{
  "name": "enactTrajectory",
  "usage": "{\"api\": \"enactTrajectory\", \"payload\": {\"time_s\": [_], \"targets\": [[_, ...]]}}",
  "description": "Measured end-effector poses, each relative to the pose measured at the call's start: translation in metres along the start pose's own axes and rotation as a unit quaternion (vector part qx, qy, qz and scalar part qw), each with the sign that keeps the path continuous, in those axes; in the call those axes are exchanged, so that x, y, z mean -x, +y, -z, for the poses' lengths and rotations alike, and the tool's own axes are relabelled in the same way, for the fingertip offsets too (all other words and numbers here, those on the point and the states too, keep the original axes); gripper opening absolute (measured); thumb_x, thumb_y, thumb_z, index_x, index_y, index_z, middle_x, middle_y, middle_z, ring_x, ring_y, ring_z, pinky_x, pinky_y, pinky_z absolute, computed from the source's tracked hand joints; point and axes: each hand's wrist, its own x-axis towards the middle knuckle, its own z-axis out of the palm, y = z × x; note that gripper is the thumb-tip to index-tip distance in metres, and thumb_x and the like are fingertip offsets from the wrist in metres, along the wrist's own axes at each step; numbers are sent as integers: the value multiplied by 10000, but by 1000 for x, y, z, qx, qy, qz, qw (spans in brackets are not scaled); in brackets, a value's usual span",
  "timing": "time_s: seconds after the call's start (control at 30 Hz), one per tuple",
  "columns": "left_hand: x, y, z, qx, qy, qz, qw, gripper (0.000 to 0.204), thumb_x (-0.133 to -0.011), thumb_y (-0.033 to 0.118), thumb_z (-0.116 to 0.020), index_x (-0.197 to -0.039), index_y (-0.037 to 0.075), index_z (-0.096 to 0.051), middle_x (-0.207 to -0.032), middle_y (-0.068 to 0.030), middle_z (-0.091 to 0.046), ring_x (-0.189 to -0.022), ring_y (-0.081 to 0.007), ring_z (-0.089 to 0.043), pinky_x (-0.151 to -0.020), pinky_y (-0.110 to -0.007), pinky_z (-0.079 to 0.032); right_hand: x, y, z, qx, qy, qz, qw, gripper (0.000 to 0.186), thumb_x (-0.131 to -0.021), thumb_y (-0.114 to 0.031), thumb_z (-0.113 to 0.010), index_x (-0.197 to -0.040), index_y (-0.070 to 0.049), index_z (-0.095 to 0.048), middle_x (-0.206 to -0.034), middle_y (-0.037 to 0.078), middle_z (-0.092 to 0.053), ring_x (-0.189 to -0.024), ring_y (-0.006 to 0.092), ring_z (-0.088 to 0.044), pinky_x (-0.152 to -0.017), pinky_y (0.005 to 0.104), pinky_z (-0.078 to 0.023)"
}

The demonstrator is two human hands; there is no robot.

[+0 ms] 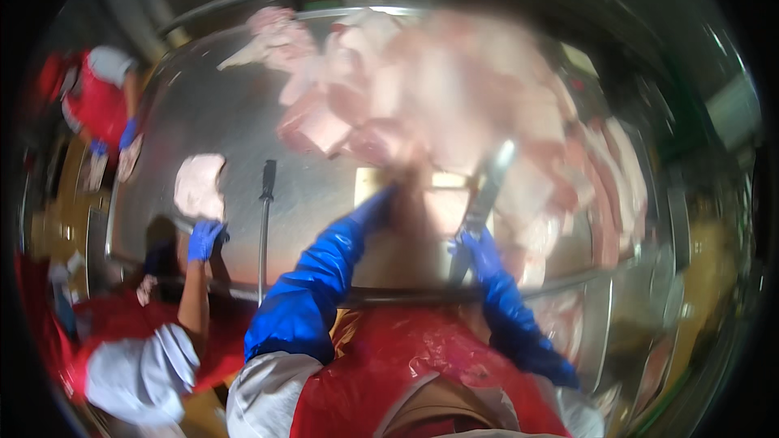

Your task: The person repeatedly picks up pieces of raw meat from a stainless steel table, places them on a white cutting board, and cuts them with a knife. The cut pieces are then moved to a metal tray. The task continues with multiple pieces of meat handled one at a time.

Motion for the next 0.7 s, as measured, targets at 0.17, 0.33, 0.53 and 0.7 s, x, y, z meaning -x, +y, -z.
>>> {"api": "enactTrajectory", "payload": {"time_s": [0.17, 0.33, 0.53, 0.7], "targets": [[-48, -53, -54, 28, -18, -177, 984, 304, -1029, 290, -488, -1111, 48, -653, -989, -83, -698, -857, -178, -665, -786, -337, -564, 14, -13, 56, 184, -38, 237, 953, 369, -982, -31, -597, -1321, -48, -450, -1070, 101, -608, -934, 234, -652, -900, 482, -603], [-52, -50, -123, -75, -244, -340, 905, 259, -984, 285, -573, -1020, 47, -672, -862, -43, -680, -728, -179, -639, -674, -321, -532, 23, -95, 103, 168, -22, 197, 966, 222, -970, -178, -635, -1075, 10, -578, -1046, 131, -593, -883, 195, -600, -815, 396, -563], [-97, -5, -317, -516, 3, -419, 747, 806, -871, 306, -715, -1524, 58, -313, -1309, -155, -544, -1148, -279, -575, -1007, -372, -445, 18, -256, 150, 196, 34, 264, 944, 605, -854, -353, -779, -1265, 53, -599, -1257, 231, -618, -1147, 344, -599, -1034, 506, -477], [-163, -25, -287, -653, 273, -488, 511, 1019, -753, 451, -764, -1539, 35, -265, -1234, -258, -575, -1058, -469, -591, -918, -550, -465, -82, -311, 242, 451, -99, 450, 764, 539, -954, -250, -680, -1366, 31, -473, -1319, 201, -558, -1093, 294, -627, -939, 426, -545]]}}
